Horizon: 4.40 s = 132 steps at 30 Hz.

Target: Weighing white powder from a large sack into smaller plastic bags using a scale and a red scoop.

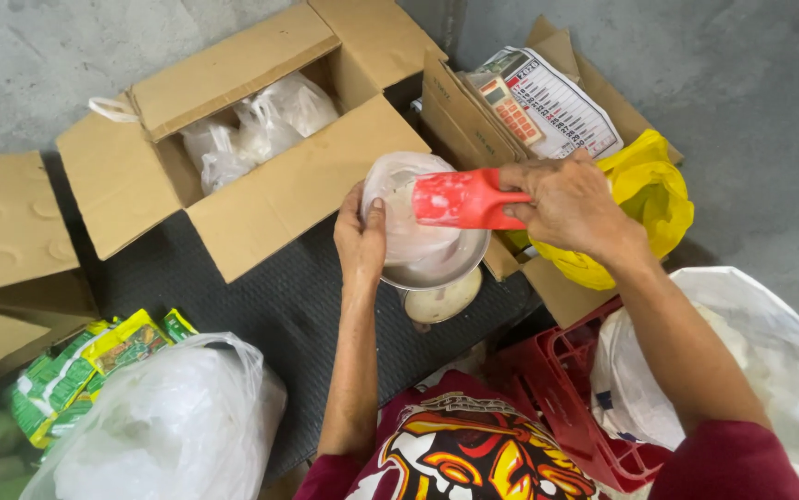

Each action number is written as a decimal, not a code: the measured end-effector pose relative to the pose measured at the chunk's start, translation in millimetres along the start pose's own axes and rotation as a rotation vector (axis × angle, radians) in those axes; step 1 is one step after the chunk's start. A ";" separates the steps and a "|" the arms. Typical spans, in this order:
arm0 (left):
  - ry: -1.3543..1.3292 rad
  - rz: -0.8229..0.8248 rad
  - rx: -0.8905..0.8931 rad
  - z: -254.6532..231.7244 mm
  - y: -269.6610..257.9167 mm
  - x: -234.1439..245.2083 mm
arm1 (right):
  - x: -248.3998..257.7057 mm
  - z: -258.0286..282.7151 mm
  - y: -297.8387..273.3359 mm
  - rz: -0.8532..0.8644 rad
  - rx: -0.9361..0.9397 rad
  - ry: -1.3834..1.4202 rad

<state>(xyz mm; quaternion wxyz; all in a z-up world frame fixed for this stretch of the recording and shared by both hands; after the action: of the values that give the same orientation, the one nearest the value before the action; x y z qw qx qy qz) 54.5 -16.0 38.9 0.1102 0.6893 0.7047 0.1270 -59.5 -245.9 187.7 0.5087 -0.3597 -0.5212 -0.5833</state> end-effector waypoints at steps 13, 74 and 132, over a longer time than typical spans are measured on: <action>0.477 -0.153 -0.434 -100.5 -23.0 -17.2 | -14.4 -24.1 -40.6 -0.172 -0.184 0.259; 0.014 1.015 -0.231 -51.6 -272.2 -317.2 | -198.6 -292.3 -419.7 0.068 -0.823 -0.383; -0.069 0.928 -0.238 -41.9 -264.2 -320.4 | -118.6 -252.3 -376.4 -0.147 -0.621 0.279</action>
<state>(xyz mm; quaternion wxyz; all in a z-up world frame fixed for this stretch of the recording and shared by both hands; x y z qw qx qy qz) -200.4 -342.0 -15.3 0.1434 0.9174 0.2991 0.2197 -369.5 -488.6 -65.9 0.3977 -0.3757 -0.2687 -0.7928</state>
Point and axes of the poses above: each hand's wrist, its own y-axis towards the middle knuckle, its own x-axis out of the back of the hand, z = x × y, the point moved 7 cm from there along y, towards the middle knuckle, and after that the axes turned 5 degrees about -x, right-handed, at the moved point
